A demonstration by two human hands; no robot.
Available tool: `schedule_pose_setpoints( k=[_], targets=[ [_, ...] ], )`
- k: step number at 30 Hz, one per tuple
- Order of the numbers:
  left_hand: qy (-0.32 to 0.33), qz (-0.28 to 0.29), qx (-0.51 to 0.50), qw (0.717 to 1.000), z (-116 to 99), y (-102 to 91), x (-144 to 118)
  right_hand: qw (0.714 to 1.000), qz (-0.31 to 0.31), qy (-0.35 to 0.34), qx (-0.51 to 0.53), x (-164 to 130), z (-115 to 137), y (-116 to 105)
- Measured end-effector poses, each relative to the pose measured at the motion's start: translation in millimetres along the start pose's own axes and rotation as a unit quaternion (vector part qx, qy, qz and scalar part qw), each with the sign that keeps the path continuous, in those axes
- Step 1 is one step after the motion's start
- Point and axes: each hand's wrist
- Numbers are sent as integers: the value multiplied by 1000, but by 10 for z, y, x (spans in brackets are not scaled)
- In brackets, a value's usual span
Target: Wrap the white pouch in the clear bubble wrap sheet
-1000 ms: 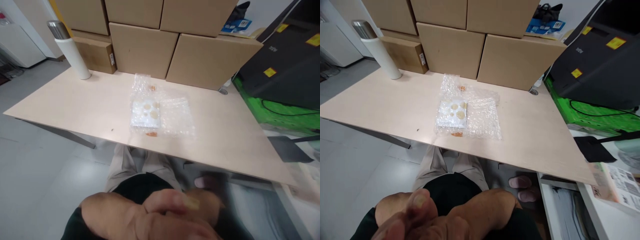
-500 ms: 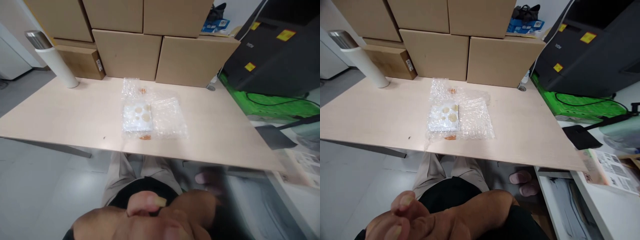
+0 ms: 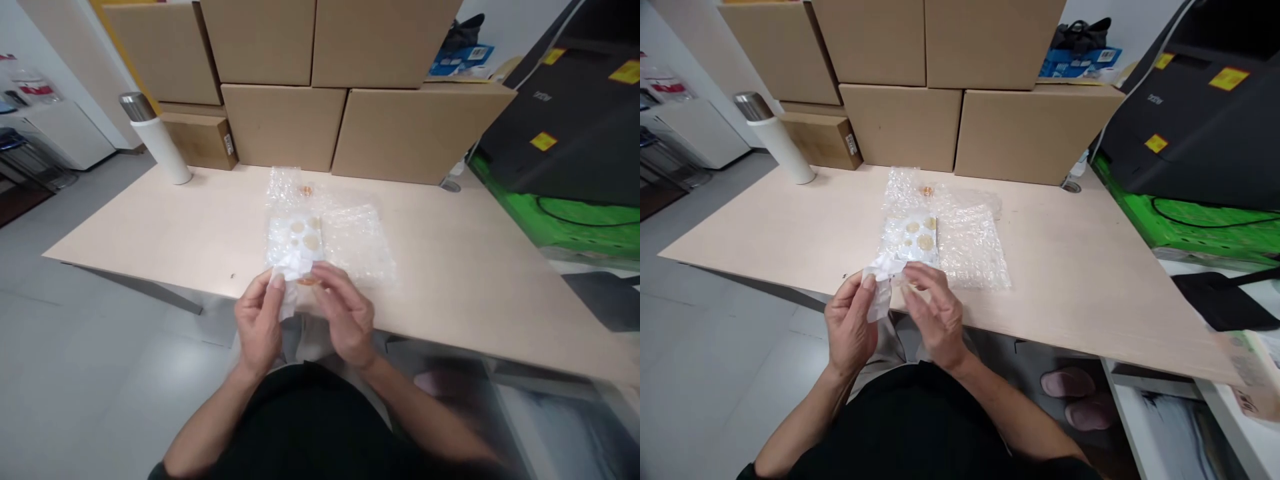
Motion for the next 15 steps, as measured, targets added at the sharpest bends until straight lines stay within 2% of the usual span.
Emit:
schedule_pose_setpoints(
  k=[2, 4, 6, 12, 15],
  targets=[
    [-49, 38, -11, 998, 8, -19, 38, 995, -12, 90, 38, 104, -96, -42],
    [-78, 78, 0, 994, -6, -54, 40, 980, 37, 183, 64, 140, -81, -86],
    [-112, 127, 8, 985, -52, -77, 56, 967, 63, 235, 78, 166, -17, -105],
    [-187, 212, -11, 959, -407, -92, 164, 958, -17, 247, 147, 196, 225, -68],
    [-182, 234, 23, 955, -657, -328, -38, 961, 1, 231, 152, 27, 458, -127]
  ],
)
Point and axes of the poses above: each hand's wrist, its own x-axis towards the middle knuckle, its own y-axis out of the palm, z = x × y, and after that the axes turned 15 degrees about -z, right-handed
